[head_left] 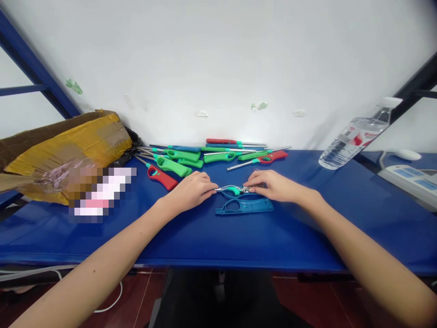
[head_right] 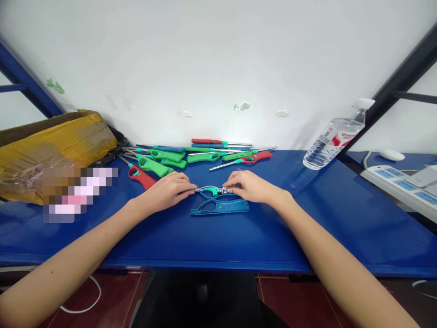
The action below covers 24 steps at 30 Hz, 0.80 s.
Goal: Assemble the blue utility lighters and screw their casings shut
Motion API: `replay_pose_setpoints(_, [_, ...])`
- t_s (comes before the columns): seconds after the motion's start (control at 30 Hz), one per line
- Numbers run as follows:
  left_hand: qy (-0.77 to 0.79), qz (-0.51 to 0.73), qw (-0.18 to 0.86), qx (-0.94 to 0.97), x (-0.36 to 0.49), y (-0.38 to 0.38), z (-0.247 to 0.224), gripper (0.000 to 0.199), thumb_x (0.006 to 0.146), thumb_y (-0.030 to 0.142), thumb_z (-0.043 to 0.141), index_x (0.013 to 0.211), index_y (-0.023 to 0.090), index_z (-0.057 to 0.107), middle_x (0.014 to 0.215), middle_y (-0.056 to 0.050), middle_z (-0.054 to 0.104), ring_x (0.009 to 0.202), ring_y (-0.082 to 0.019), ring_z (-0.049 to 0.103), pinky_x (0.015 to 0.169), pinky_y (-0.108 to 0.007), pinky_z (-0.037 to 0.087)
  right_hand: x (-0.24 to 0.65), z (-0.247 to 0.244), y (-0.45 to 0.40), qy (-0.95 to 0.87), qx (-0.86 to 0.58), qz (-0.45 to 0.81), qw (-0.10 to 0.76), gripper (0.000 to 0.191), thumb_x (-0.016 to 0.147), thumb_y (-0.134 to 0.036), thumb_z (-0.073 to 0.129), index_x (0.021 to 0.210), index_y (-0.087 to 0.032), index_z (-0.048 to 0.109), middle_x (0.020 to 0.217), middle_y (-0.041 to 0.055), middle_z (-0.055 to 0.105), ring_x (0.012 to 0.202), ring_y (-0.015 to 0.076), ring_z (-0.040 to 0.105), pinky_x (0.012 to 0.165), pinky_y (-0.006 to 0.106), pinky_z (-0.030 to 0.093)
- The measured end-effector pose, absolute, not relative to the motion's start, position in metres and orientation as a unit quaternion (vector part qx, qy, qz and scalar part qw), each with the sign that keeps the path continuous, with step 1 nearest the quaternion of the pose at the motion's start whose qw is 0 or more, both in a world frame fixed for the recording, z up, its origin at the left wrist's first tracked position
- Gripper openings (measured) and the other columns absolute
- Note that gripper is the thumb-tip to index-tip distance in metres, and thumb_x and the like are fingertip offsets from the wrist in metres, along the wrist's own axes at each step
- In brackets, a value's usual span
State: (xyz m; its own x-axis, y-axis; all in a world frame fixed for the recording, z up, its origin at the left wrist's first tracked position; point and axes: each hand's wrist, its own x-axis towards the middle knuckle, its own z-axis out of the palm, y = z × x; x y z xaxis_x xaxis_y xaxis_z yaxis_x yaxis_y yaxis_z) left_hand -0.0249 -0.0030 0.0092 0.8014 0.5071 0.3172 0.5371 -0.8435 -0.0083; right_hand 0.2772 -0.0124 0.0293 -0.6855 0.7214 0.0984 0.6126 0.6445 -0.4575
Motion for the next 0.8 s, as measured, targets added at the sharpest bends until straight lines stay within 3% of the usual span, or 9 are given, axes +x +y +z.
replay_pose_setpoints(0.27, [-0.252, -0.150, 0.033, -0.955, -0.0278, -0.0028, 0.0107, 0.025, 0.098, 0.023, 0.052, 0.116, 0.020, 0.070, 0.095, -0.007, 0.072, 0.101, -0.022, 0.059, 0.084, -0.034, 0.043, 0.2780, 0.0294, -0.0116, -0.896, -0.373, 0.199, 0.136, 0.028, 0.093, -0.030, 0.056, 0.113, -0.022, 0.074, 0.106, 0.0092, 0.070, 0.095, 0.0225, 0.065, 0.086, 0.038, 0.051])
replay_pose_setpoints(0.47, [-0.254, -0.158, 0.003, -0.954, -0.0246, -0.0048, 0.0105, 0.023, 0.096, 0.026, 0.056, 0.114, 0.019, 0.069, 0.111, -0.009, 0.069, 0.105, -0.024, 0.058, 0.088, -0.037, 0.045, 0.2775, 0.0286, -0.0119, -0.898, -0.372, 0.193, 0.138, 0.028, 0.093, -0.028, 0.055, 0.112, -0.021, 0.074, 0.105, 0.0098, 0.071, 0.094, 0.0226, 0.065, 0.086, 0.038, 0.051])
replay_pose_setpoints(0.63, [-0.265, -0.188, -0.064, -0.943, -0.0219, -0.0039, 0.0097, 0.018, 0.092, 0.021, 0.060, 0.108, 0.017, 0.068, 0.105, -0.008, 0.070, 0.100, -0.022, 0.061, 0.089, -0.036, 0.048, 0.2722, 0.0302, -0.0148, -0.884, -0.410, 0.170, 0.145, 0.027, 0.088, -0.027, 0.060, 0.111, -0.018, 0.073, 0.100, 0.0096, 0.072, 0.084, 0.0218, 0.066, 0.076, 0.035, 0.051])
replay_pose_setpoints(0.8, [-0.261, -0.210, -0.060, -0.940, -0.0227, -0.0014, 0.0077, 0.018, 0.091, 0.017, 0.060, 0.105, 0.017, 0.071, 0.100, -0.007, 0.073, 0.097, -0.022, 0.063, 0.087, -0.035, 0.050, 0.2704, 0.0333, -0.0165, -0.873, -0.427, 0.183, 0.151, 0.021, 0.087, -0.026, 0.062, 0.103, -0.018, 0.074, 0.095, 0.0075, 0.075, 0.081, 0.0206, 0.067, 0.073, 0.032, 0.051])
